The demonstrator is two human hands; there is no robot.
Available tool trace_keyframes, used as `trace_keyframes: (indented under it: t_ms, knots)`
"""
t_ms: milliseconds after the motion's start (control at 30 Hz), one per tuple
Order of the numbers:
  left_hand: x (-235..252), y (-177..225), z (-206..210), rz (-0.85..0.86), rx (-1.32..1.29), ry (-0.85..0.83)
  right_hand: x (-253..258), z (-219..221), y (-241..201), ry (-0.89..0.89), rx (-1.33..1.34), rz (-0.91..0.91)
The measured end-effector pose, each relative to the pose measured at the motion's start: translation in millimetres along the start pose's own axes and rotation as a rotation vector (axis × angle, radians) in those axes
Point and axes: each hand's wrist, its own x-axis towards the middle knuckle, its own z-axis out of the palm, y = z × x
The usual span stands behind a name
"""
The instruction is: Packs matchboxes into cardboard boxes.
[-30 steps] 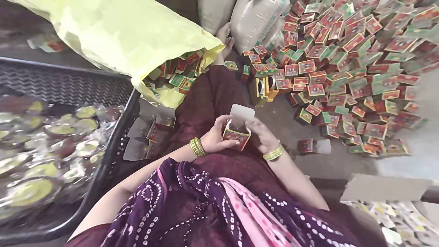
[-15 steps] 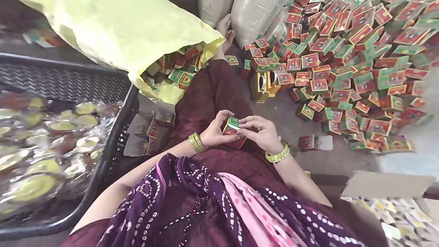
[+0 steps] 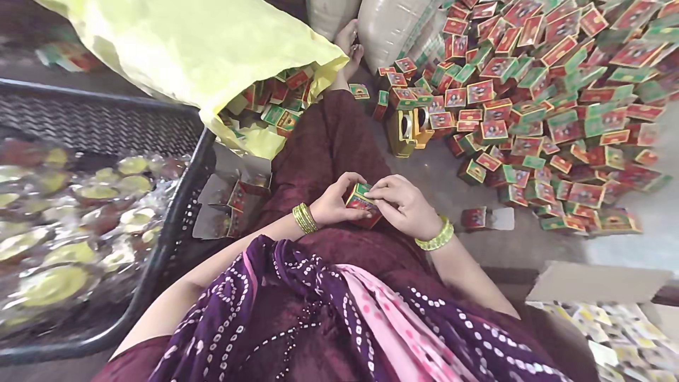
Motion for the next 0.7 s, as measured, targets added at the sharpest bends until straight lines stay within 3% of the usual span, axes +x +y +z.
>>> trace_keyframes:
  t_ms: [200,333,400,533,633,700]
  knots:
    - [0.1,-2.2,-1.3,-0.035,-0.063,0.159,-17.2,26.7,2.1,0.213,-0.023,-0.030]
    - [1.4,-1.8,0.0,-0.064,-0.118,0.118,-20.7,19.0,14.0,0.165,0.257,0.122]
    - [3.5,0.2,-0.5,-0.107,-0.178,0.118,-15.2,4.9,32.7,0.264,0.388,0.245]
    - [4.8,-5.5,-5.6,-0.130,-0.213,0.199,9.0,-31.9,108.2,0.538,0.286,0.700]
    - [6.3,-9.0,-8.4,-0.104,-0.143,0.223,23.5,-50.9,185.9,0.475,0.105,0.975]
    - [8.5,-10.0,-9.9,-0.085,-0.108,0.223,33.0,-55.4,228.4,0.393,0.034,1.023]
